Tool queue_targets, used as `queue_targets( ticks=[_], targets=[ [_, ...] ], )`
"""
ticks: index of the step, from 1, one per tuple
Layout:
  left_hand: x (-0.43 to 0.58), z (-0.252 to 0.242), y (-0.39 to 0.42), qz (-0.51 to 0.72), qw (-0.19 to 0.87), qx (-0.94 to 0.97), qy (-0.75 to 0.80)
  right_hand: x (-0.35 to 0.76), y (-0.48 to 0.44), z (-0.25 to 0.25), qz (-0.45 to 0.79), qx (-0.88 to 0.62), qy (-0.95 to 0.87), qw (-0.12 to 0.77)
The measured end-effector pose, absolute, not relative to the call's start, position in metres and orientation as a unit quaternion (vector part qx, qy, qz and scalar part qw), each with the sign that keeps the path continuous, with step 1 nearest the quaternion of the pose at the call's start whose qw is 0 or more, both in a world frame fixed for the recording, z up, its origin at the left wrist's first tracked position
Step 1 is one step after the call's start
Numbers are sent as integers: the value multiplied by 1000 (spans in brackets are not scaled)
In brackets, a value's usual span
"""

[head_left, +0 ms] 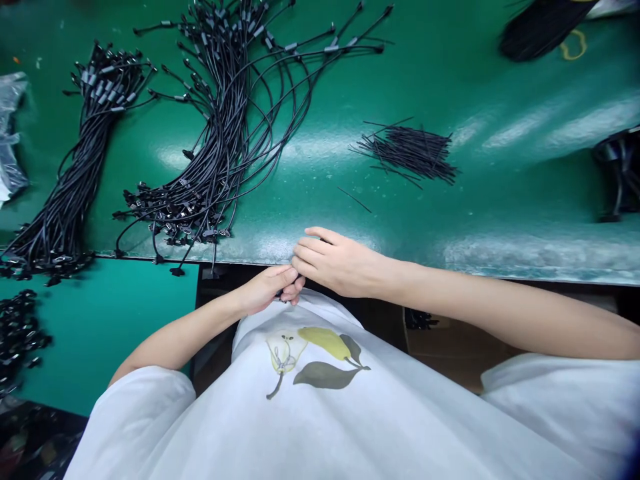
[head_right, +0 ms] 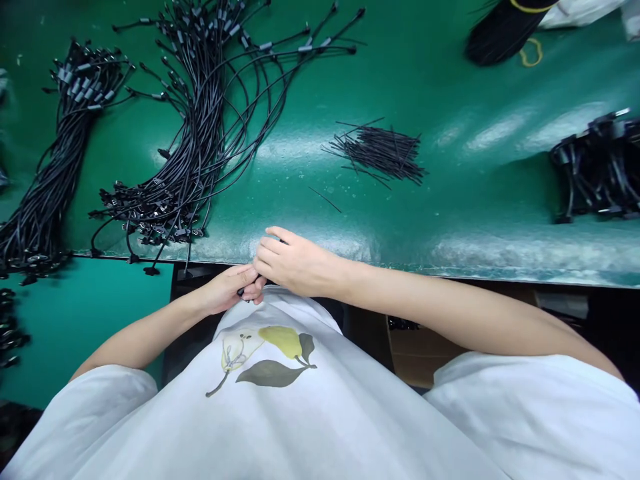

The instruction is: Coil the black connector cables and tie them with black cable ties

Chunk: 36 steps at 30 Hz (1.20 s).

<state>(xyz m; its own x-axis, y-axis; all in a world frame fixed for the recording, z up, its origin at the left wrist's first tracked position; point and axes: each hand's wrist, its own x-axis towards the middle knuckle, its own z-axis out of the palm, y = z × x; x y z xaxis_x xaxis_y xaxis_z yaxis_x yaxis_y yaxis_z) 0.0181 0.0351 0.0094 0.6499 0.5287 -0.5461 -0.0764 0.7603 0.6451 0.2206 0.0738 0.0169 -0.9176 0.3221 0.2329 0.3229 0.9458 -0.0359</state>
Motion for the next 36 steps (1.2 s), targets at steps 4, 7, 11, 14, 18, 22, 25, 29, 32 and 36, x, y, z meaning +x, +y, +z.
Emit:
queue_targets(
  ticks=[4, 7, 11, 14, 18, 22, 25, 29, 32, 36],
  targets=[
    [18, 11, 41, 174, 858, 315, 366, 223, 77, 17, -15, -150, -982, 113],
    [19, 13, 43, 169, 876, 278, 357, 226, 85, 14, -59, -136, -982, 114],
    [24, 15, 44, 165, 903, 208, 337, 229, 96, 10, -92, -116, -979, 139],
    [28, 14, 41, 182, 917, 171, 312, 231, 100, 7, -125, -107, -971, 175],
    [30, 10, 38, 191, 910, 189, 316, 233, 100, 8, -153, -94, -964, 196],
    [25, 6, 42, 200, 821, 355, 400, 232, 95, 9, -129, -134, -968, 168],
    [21, 5, 47, 186, 612, 595, 487, 230, 90, 10, -99, -189, -970, 117],
    [20, 7, 50, 96, 397, 759, 507, 226, 88, 10, -10, -236, -971, 28],
    [20, 9, 51, 56, 524, 703, 477, 225, 88, 11, 68, -234, -970, -6],
    [18, 11, 49, 76, 782, 466, 407, 225, 87, 16, 120, -219, -968, -7]
  ],
)
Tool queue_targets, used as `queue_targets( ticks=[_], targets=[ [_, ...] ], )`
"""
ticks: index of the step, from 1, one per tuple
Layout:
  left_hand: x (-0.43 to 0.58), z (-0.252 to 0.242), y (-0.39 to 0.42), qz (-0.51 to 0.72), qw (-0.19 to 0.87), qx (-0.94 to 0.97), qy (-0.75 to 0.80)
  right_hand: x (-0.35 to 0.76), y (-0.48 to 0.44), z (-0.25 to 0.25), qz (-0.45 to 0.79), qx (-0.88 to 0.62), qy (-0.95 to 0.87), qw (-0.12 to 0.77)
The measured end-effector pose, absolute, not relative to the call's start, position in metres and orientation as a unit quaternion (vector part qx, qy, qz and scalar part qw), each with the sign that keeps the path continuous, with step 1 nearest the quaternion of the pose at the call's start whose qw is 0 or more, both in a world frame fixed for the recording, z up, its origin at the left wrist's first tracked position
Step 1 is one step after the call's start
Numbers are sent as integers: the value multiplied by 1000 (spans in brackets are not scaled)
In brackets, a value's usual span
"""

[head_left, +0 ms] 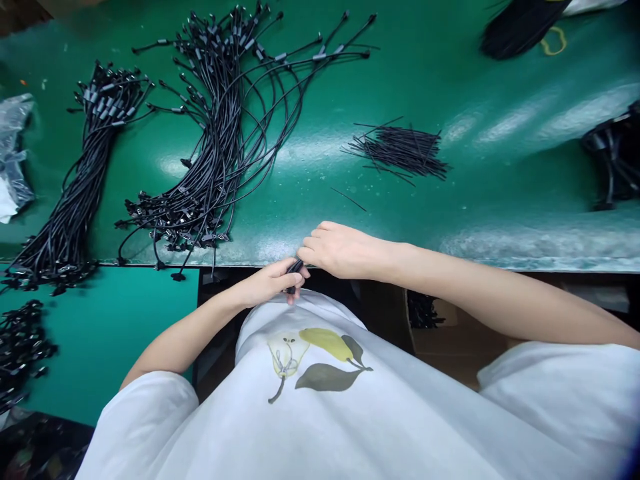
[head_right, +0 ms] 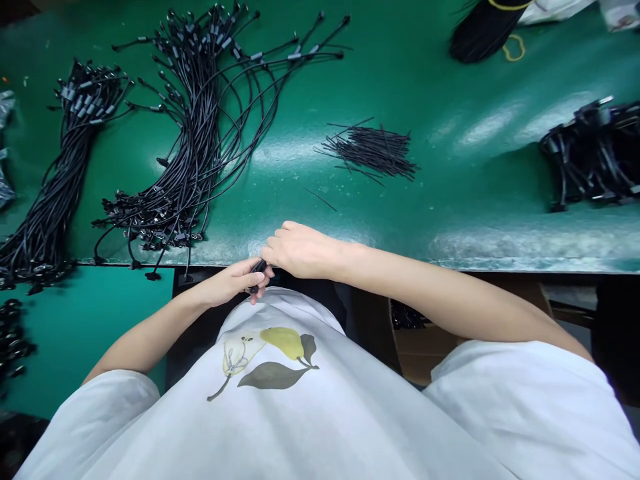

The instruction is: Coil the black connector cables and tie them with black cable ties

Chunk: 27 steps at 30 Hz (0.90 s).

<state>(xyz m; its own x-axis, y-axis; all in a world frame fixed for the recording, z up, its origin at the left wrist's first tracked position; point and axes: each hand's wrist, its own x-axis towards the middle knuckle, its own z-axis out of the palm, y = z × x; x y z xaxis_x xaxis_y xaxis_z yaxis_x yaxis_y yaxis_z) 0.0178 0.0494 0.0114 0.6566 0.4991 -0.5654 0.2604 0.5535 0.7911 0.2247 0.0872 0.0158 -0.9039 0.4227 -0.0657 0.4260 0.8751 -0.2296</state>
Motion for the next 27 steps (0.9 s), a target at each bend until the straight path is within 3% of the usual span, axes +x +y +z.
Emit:
queue_targets(
  ticks=[3, 9, 16, 18, 21, 23, 27],
  targets=[
    [15, 11, 45, 77, 846, 368, 377, 226, 86, 19, -135, 189, 973, 5],
    [16, 7, 42, 109, 864, 336, 358, 228, 84, 15, -82, 131, 987, -41],
    [19, 5, 34, 106, 639, 589, 482, 233, 76, 6, -106, 174, 973, -107],
    [15, 3, 33, 138, 647, 555, 504, 250, 80, 2, -129, 270, 936, -184],
    [14, 3, 39, 238, 707, 429, 509, 281, 94, -14, -120, 561, 779, -252],
    [19, 6, 45, 293, 733, 367, 493, 296, 105, -29, -113, 676, 698, -209],
    [31, 9, 52, 337, 761, 311, 459, 301, 121, -47, -112, 681, 717, -102]
  ],
)
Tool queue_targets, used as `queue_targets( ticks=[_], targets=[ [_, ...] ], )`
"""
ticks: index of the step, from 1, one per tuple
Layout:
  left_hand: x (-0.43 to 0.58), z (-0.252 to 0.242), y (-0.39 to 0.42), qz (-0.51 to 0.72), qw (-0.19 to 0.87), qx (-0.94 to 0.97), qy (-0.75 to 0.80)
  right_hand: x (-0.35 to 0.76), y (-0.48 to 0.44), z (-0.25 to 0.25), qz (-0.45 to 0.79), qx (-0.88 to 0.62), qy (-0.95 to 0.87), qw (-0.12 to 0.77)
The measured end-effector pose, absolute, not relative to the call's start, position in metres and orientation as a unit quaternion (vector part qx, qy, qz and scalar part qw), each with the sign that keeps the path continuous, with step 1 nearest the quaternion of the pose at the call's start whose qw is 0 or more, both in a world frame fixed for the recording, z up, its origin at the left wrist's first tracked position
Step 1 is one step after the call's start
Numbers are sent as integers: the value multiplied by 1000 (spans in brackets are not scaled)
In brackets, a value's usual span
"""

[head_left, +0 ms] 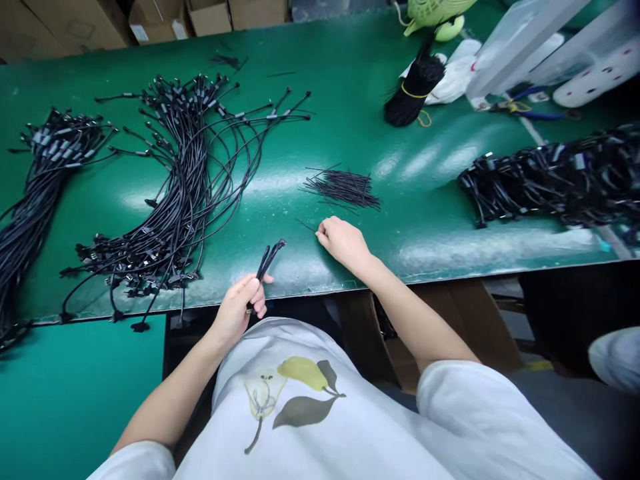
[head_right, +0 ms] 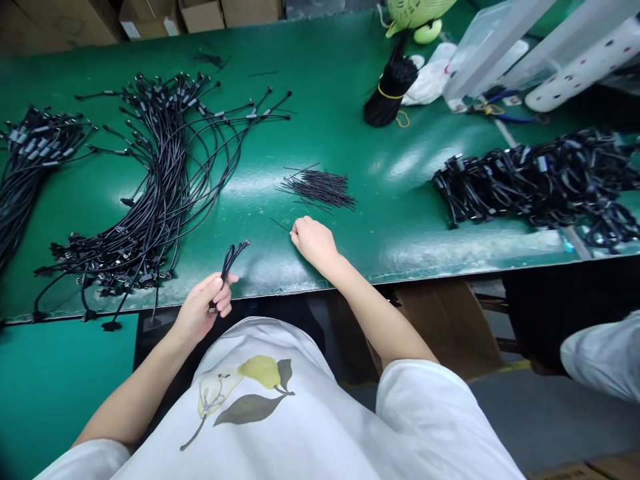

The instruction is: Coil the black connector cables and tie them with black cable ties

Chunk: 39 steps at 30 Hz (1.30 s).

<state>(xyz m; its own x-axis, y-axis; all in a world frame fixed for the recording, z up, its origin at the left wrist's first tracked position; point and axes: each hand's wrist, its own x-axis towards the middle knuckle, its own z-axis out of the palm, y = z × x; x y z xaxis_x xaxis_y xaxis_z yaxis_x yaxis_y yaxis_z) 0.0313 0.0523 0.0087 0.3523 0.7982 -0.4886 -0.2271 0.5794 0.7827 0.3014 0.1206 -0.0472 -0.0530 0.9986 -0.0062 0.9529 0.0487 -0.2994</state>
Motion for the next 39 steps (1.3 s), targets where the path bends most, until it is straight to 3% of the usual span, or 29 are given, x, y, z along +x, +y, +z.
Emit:
queue_targets(
  ticks=[3, 6, 12, 14, 17, 20, 24, 27, 30, 39],
  targets=[
    [35, 5, 52, 350, 773, 288, 444, 300, 122, -42, 115, -679, -720, 91],
    [36, 4, 49, 363, 779, 276, 430, 293, 114, -30, 181, -662, -712, 145],
    [44, 0, 51, 364, 784, 311, 395, 236, 78, -17, 538, -456, -655, 271],
    [43, -4, 52, 380, 750, 354, 411, 216, 67, -19, 569, -434, -619, 323],
    [39, -9, 52, 391, 656, 453, 460, 199, 56, -21, 426, -474, -687, 350],
    [33, -11, 53, 356, 540, 562, 516, 197, 53, -17, 128, -475, -819, 295],
    [25, -10, 56, 291, 500, 611, 540, 201, 59, -2, -160, -299, -912, 230],
    [19, -10, 59, 252, 605, 548, 520, 203, 68, 11, -196, -169, -946, 194],
    [12, -6, 61, 237, 716, 468, 459, 202, 74, 23, -170, -141, -965, 141],
    [2, 9, 58, 235, 755, 410, 455, 192, 79, 42, -195, -127, -970, 65]
  ],
)
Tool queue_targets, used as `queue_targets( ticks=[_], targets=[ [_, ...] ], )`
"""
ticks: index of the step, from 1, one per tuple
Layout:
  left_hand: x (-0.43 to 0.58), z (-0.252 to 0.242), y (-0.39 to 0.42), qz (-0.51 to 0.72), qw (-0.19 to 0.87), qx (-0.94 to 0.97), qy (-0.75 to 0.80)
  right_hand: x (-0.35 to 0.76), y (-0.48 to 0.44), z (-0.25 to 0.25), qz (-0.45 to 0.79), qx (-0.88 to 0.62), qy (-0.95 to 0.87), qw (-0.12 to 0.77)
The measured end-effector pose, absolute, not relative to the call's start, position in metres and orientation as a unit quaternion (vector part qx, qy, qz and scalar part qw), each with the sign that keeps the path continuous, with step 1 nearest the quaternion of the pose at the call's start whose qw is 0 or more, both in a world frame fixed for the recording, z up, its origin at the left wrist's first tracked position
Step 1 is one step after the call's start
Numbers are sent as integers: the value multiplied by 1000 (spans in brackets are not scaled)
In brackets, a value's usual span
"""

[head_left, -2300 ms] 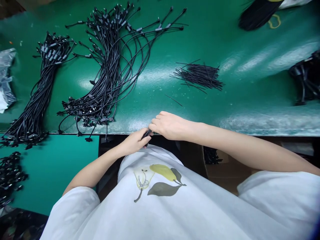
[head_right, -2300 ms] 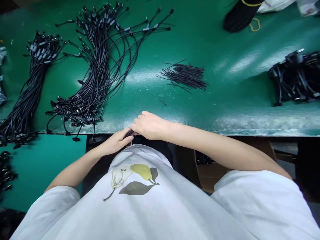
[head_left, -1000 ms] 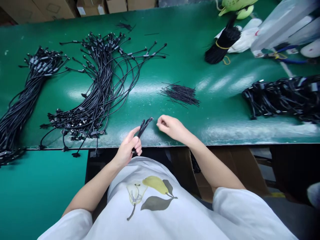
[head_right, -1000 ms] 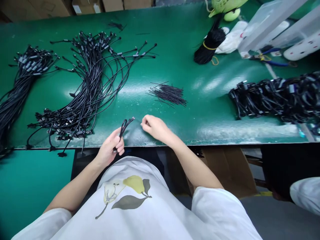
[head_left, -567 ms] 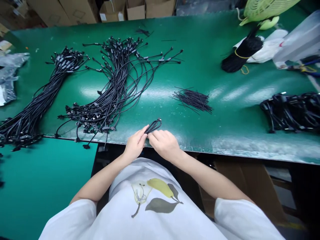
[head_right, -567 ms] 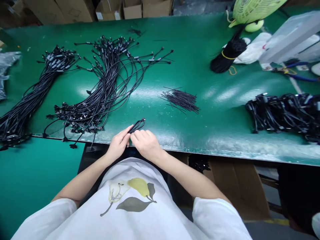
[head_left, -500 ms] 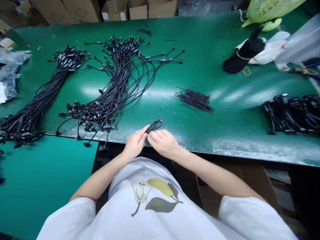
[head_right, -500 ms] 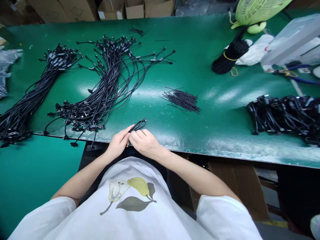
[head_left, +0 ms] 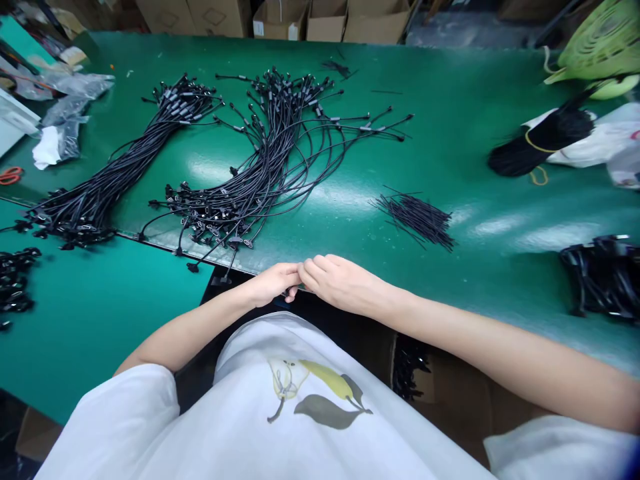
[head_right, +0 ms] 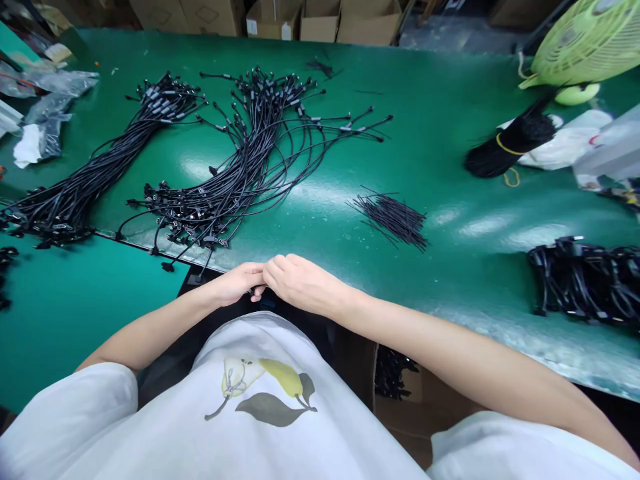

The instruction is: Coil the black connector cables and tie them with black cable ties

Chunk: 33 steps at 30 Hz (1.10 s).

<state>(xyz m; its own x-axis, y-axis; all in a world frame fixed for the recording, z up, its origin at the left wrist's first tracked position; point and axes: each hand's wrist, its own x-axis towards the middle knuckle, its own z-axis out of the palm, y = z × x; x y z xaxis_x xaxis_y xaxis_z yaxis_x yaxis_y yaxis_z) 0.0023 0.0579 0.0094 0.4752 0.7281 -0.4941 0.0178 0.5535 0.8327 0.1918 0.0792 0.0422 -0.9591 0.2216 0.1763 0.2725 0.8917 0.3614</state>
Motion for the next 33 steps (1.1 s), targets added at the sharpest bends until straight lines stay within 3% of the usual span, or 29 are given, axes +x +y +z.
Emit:
queue_targets(
  ticks=[4, 8, 15, 18, 21, 24, 27, 30, 33],
  targets=[
    [5, 4, 56, 217, 787, 364, 449, 189, 75, 44, -219, -88, -971, 37],
    [13, 0, 55, 238, 748, 397, 476, 184, 70, 42, -231, -100, -968, 13],
    [22, 12, 60, 368, 615, 421, 555, 169, 91, 43, -167, -290, -942, 26],
    [28, 4, 68, 399, 586, 412, 572, 162, 106, 36, -71, -396, -914, 50],
    [32, -5, 82, 448, 577, 411, 545, 155, 109, 26, 90, -476, -860, 163],
    [24, -1, 93, 472, 598, 436, 479, 152, 101, 17, 303, -463, -776, 301],
    [7, 12, 87, 459, 492, 557, 486, 158, 99, 13, 435, -438, -712, 333],
    [-6, 16, 73, 376, 400, 709, 443, 170, 106, 15, 377, -471, -727, 328],
    [-7, 5, 66, 325, 459, 703, 435, 173, 104, 19, 235, -479, -779, 328]
  ],
)
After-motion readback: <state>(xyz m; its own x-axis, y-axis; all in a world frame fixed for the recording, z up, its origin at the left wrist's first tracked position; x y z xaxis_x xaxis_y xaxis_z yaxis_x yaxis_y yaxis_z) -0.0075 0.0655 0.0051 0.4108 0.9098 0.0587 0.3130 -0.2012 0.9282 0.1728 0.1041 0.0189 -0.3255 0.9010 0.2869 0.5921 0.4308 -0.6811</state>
